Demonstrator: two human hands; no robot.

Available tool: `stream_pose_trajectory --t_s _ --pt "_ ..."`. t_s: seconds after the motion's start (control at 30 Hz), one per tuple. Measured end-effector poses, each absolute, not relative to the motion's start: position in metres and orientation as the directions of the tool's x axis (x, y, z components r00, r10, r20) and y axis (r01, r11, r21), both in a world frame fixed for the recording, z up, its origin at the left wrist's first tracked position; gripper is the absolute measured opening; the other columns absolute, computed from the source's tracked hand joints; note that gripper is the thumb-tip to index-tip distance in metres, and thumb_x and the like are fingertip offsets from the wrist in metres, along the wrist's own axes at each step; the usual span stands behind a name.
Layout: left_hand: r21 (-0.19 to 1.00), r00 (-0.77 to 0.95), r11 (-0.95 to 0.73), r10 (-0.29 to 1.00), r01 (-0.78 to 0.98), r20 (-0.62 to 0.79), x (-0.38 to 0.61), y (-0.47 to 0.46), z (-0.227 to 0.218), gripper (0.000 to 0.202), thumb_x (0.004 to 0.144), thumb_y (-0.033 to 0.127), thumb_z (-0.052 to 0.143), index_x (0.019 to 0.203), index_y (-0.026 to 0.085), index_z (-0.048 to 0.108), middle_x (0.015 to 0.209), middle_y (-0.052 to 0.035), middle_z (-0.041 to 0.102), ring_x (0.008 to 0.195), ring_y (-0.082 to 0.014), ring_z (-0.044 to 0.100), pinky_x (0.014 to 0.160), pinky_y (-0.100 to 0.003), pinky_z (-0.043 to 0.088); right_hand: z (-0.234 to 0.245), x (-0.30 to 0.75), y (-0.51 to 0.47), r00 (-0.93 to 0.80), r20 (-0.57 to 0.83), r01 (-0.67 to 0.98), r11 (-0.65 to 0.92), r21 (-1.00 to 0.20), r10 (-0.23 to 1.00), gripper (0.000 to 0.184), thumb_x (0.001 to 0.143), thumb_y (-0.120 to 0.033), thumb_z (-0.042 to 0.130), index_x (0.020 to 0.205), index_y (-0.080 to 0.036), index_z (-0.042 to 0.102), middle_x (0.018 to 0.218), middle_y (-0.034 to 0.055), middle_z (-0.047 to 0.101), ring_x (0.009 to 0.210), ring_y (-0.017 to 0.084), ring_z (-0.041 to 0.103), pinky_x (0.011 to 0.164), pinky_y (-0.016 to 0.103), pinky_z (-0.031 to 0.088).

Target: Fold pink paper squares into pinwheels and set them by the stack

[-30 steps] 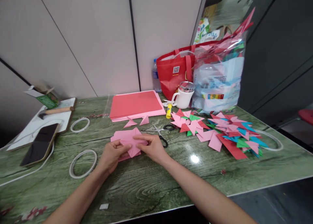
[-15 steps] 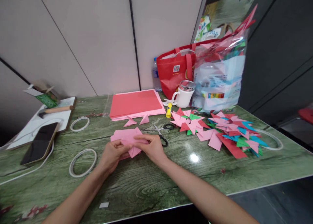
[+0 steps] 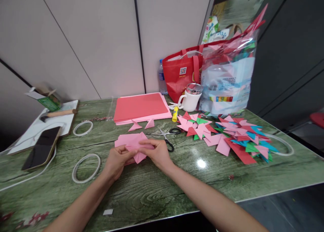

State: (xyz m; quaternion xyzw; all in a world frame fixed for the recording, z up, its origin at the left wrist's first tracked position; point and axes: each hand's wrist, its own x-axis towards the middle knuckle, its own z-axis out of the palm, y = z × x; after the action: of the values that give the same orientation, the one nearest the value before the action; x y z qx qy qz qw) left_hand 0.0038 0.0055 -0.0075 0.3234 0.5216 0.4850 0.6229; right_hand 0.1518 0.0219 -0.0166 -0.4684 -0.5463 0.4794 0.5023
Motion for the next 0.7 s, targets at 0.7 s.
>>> stream_pose_trajectory --t_s 0.7 --pt "0.905 -0.005 0.302 0.948 -0.298 -0.318 0.0054 0.0052 -0.0104 0.028 0.045 0.026 0.083 0.059 0.010 0.064 0.048 0.0015 0.063 0.048 -0.0127 0.061 0.058 -0.027 0.055 -0.0147 0.1536 0.0227 -0.067 0.058 0.044 0.061 -0.997 0.996 0.020 0.058 -0.024 0.073 0.077 -0.018 0.073 0.081 0.0059 0.073 0.079 0.024 0.067 0.075 0.036 0.052"
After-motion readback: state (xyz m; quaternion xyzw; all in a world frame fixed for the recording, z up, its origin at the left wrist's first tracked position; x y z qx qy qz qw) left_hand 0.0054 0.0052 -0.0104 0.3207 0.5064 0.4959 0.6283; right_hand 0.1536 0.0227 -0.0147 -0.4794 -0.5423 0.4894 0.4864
